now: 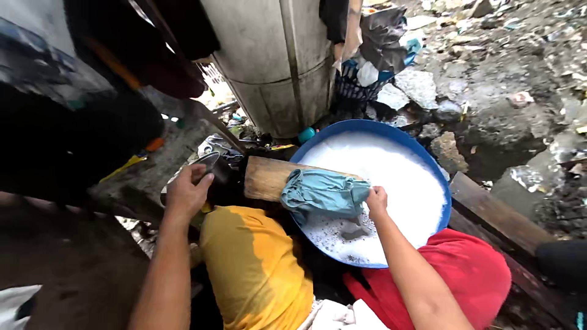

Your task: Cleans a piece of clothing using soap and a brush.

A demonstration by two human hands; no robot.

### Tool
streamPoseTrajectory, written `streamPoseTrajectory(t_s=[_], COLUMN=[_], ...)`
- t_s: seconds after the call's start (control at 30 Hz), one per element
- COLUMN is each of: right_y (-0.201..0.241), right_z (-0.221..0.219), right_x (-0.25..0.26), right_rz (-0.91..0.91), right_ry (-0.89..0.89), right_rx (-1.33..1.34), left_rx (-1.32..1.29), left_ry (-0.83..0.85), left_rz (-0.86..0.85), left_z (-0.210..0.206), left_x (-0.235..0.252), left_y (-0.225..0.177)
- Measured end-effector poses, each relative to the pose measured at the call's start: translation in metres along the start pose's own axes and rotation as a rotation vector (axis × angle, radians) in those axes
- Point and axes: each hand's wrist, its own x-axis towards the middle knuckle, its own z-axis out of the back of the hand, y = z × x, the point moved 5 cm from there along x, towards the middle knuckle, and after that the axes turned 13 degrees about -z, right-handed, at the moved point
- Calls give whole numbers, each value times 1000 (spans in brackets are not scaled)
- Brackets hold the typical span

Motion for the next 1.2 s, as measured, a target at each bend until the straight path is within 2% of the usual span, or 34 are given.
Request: streamPoseTrajectory(t_s=[0.1, 0.17, 0.23, 0.3, 0.33, 0.47, 0.67, 0.73, 1.0, 1.2], right_y=[7, 20, 36, 49, 53, 39, -17, -25, -32, -31], right_z=[7, 14, 24, 34, 40, 42, -3, -13, -23, -23], right_x=[1, -1, -10, -22, -27, -27, -29, -34, -27, -31], right_rz=[-10, 33, 71, 95, 105, 101, -99, -135, -155, -248], right_ry=[44, 87, 136, 135, 114, 99, 337, 370, 336, 375], right_rx=[375, 521, 588, 529, 441, 3, -254, -237, -118, -32], left_rx=[-26, -4, 86, 205, 251, 313, 318, 310, 214, 119], left_ry=[121, 283, 492, 611, 605, 396, 476, 516, 554, 531], left_rz=[-177, -260, -216, -67, 5, 59, 93, 87, 58, 25], left_z=[-2, -38, -88, -137, -156, -203, -201, -200, -195, -199], left_x=[23, 35, 38, 28, 20, -2, -8, -8, -10, -6], left_y=[-75, -103, -113, -109, -105, -91, -86, -85, -77, -67])
